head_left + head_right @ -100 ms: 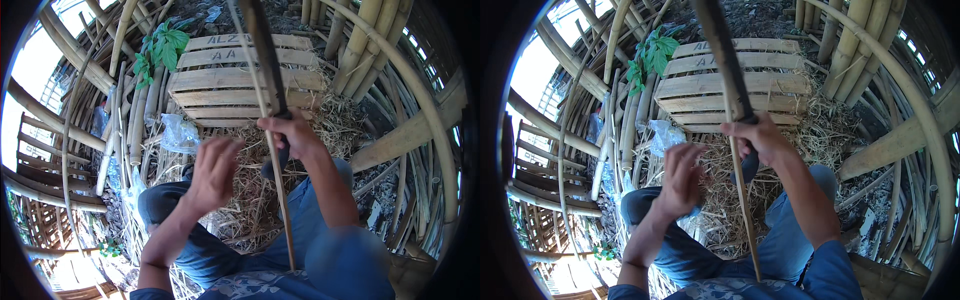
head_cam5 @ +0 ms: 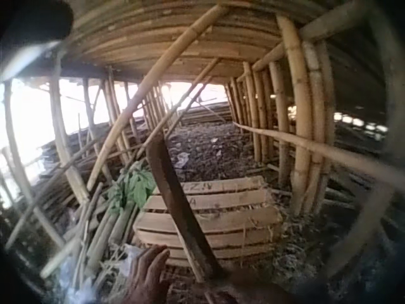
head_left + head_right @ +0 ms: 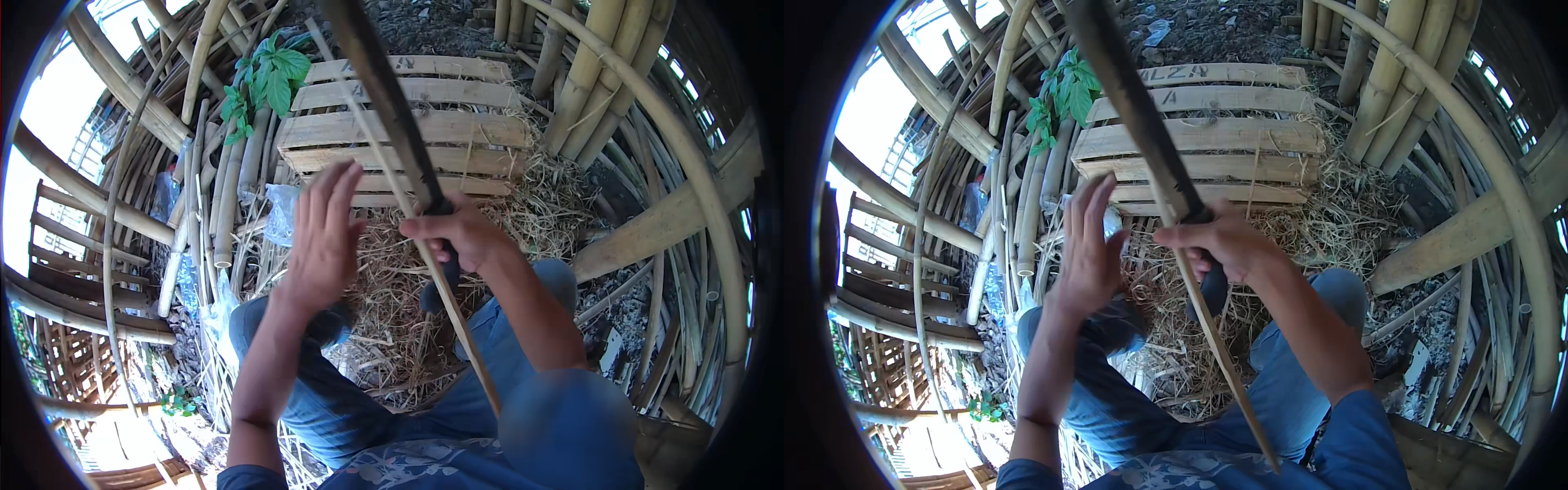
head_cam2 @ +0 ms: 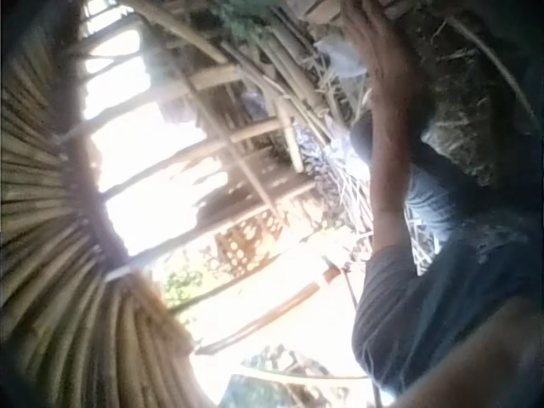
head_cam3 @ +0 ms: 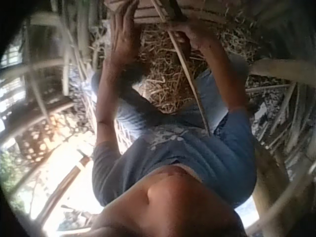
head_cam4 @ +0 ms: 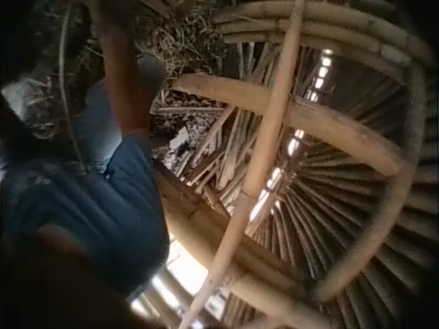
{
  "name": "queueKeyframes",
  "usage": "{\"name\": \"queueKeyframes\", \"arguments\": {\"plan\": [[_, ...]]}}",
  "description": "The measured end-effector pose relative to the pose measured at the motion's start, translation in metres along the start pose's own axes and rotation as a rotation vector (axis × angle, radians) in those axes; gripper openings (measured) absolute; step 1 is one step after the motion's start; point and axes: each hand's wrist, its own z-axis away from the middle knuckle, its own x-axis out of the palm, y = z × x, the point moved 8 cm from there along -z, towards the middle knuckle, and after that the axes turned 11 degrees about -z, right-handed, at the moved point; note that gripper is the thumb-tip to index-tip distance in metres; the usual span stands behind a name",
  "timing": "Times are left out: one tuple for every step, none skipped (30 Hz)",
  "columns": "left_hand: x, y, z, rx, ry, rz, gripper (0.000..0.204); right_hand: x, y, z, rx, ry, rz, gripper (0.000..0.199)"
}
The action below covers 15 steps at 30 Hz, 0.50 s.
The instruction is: The person shaves a thin bamboo strip using a machete, repeatedly scraping the blade along the length of the strip to remove shavings.
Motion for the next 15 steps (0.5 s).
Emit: {"name": "queueKeyframes", "arguments": {"plan": [[-0.005,-0.005,-0.008,0.001,0.001,-0.002,0.049,0.008,0.006,0.000,0.047,-0.075,0.002,0.019],[-0.004,-0.007,-0.015,0.041,-0.105,-0.114,0.050,0.016,0.011,0.002,0.092,-0.149,0.004,0.019],[0.001,-0.009,-0.017,0.082,-0.208,-0.225,0.050,0.019,0.012,0.003,0.086,-0.150,0.006,0.019],[0.004,-0.009,-0.015,0.140,-0.246,-0.252,0.043,0.022,0.013,0.004,0.089,-0.169,-0.014,0.019],[0.001,-0.011,-0.014,0.146,-0.240,-0.256,0.043,0.025,0.013,0.006,0.091,-0.190,-0.034,0.019],[0.007,-0.007,-0.011,0.200,-0.319,-0.219,0.038,0.025,0.014,0.004,0.075,-0.244,-0.056,0.018],[0.011,-0.005,-0.009,0.255,-0.398,-0.184,0.032,0.021,0.012,0.006,0.064,-0.242,-0.050,0.018],[0.004,-0.001,-0.012,0.326,-0.342,-0.135,0.022,0.024,0.010,0.010,0.075,-0.292,-0.138,0.019],[-0.006,-0.002,-0.013,0.329,-0.334,-0.148,0.022,0.030,0.006,0.013,0.089,-0.355,-0.226,0.021],[-0.012,-0.005,-0.011,0.304,-0.380,-0.026,0.022,0.025,-0.005,0.012,-0.003,-0.323,-0.223,0.026],[-0.019,-0.007,-0.009,0.277,-0.426,0.094,0.022,0.012,-0.016,0.013,-0.029,-0.178,-0.254,0.026],[-0.029,-0.011,-0.007,0.248,-0.410,0.116,0.017,-0.003,-0.028,0.013,-0.087,-0.071,-0.243,0.026],[-0.041,-0.015,-0.004,0.186,-0.464,0.117,0.014,-0.016,-0.034,0.008,-0.137,0.024,-0.240,0.026],[-0.052,-0.020,-0.001,0.170,-0.464,0.137,0.014,-0.026,-0.033,0.001,-0.139,0.000,-0.243,0.026],[-0.064,-0.022,0.001,0.151,-0.463,0.160,0.013,-0.048,-0.042,-0.004,-0.290,0.114,-0.004,0.023]]}}
